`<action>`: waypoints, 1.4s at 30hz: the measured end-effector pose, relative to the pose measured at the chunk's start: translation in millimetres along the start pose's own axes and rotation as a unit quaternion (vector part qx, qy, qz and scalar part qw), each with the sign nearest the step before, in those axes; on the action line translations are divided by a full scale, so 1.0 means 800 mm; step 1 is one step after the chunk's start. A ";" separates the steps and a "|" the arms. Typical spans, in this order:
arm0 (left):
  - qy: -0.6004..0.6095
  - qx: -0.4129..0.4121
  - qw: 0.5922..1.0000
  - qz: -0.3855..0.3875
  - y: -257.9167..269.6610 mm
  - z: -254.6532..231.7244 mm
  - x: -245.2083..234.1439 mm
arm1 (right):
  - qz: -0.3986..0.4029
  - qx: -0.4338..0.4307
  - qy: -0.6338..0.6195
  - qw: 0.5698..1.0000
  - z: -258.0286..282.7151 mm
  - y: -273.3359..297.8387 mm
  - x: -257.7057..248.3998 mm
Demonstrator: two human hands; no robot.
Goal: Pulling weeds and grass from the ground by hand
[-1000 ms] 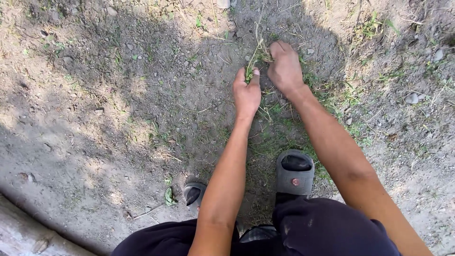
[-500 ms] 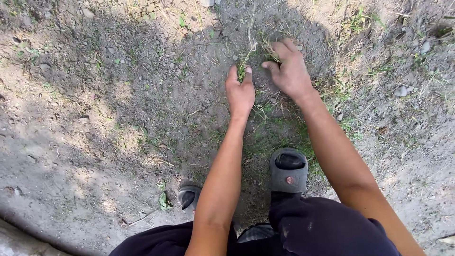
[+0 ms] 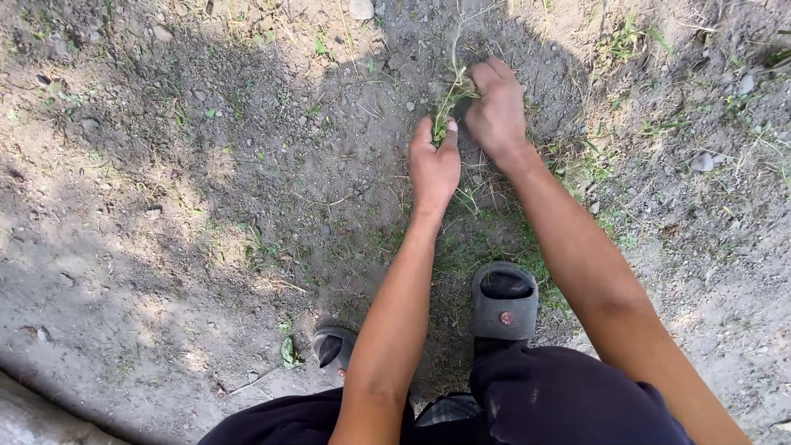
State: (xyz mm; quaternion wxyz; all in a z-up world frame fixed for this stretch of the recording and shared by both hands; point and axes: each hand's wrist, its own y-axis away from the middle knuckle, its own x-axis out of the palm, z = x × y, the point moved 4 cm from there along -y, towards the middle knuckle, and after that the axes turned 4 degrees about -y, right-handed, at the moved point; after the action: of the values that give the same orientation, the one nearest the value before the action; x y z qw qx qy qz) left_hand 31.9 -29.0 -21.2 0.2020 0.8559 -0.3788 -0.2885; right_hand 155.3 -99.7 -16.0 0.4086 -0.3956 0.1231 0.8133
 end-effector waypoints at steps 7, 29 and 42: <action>0.048 -0.021 0.999 -0.006 0.001 0.001 -0.004 | -0.033 0.071 -0.049 0.996 0.010 -0.004 -0.060; 0.098 -0.058 0.992 -0.055 -0.002 0.000 -0.052 | 0.152 -0.063 0.033 0.986 0.048 -0.001 -0.007; 0.147 -0.214 0.965 0.042 0.047 -0.055 -0.139 | -0.007 0.326 -0.693 0.643 0.153 0.017 -0.017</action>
State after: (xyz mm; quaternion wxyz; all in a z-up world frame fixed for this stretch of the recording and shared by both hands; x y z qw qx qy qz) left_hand -20.4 38.4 70.9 0.4456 0.8091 -0.3104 -0.2248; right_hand 83.1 -52.3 73.0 0.4823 0.4422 0.0583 0.7540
